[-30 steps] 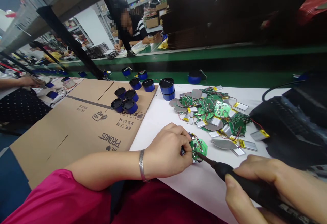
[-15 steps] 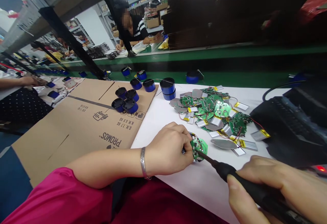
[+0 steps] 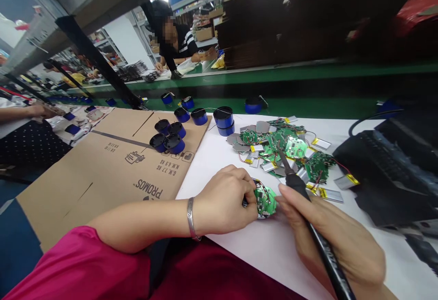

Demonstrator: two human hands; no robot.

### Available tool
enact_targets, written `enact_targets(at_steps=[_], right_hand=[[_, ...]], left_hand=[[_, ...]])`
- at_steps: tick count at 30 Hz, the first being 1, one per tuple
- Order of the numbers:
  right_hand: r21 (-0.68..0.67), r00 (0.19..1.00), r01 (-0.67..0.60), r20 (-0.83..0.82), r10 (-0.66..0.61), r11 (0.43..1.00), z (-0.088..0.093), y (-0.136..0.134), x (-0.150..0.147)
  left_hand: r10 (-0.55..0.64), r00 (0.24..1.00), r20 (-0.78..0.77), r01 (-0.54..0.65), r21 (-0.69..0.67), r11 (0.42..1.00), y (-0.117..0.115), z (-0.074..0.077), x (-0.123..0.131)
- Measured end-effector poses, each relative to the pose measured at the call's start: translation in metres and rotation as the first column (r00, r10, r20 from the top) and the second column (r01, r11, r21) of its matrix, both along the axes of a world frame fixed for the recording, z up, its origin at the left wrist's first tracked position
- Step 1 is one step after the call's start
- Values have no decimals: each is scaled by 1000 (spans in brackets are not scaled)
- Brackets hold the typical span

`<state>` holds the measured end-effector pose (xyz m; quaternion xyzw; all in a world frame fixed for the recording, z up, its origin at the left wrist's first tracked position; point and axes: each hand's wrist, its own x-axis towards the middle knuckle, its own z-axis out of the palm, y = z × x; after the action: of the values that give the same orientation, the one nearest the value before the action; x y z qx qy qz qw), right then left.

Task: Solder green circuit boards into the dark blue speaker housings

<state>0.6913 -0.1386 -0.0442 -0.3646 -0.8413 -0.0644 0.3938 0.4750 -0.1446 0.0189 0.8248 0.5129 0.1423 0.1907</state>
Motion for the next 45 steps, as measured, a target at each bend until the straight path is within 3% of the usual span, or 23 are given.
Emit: enact_targets(at_steps=[2,8,13,17,20,24,26,29,34,39,42,45], right_hand=[[54,996,-91,11,90,994,-8,2,0],[-79,999,-44,4,44,996,-25,1,2],[-99,997,-37,-73,29,994,-18,0,-4],[-15,988,34,-153,-36,999,-9,-1,-5],[32,965,110,-241,-99,993,-4,-3,-8],[14,945,150,-295,-139,989,-4,-3,-13],[23,946,143,-297,-130,989,-5,-2,-15],[76,946,116,-312,-87,990,-6,0,-16],[149,944,93,-328,-39,984,-2,2,-15],[172,945,106,-325,-46,979,1,2,-14],[179,943,128,-327,-64,975,1,1,-14],[155,949,117,-308,-64,981,0,0,-13]], left_hand=[[-5,1000,0,5,10,1000,-1,3,-1],[-166,981,-103,159,-69,985,2,21,-4],[-227,934,-277,232,-14,973,8,21,3],[-265,931,-250,273,-2,962,21,34,6],[-215,948,-236,230,39,972,50,58,9],[-1,962,-272,47,163,986,115,77,23],[98,949,-298,-35,211,977,153,75,33],[141,937,-319,-70,225,972,201,62,49],[200,931,-305,-134,225,965,244,47,67],[210,948,-239,-157,222,962,238,57,70],[182,961,-207,-138,209,968,210,67,57],[129,972,-197,-103,137,985,166,79,29]])
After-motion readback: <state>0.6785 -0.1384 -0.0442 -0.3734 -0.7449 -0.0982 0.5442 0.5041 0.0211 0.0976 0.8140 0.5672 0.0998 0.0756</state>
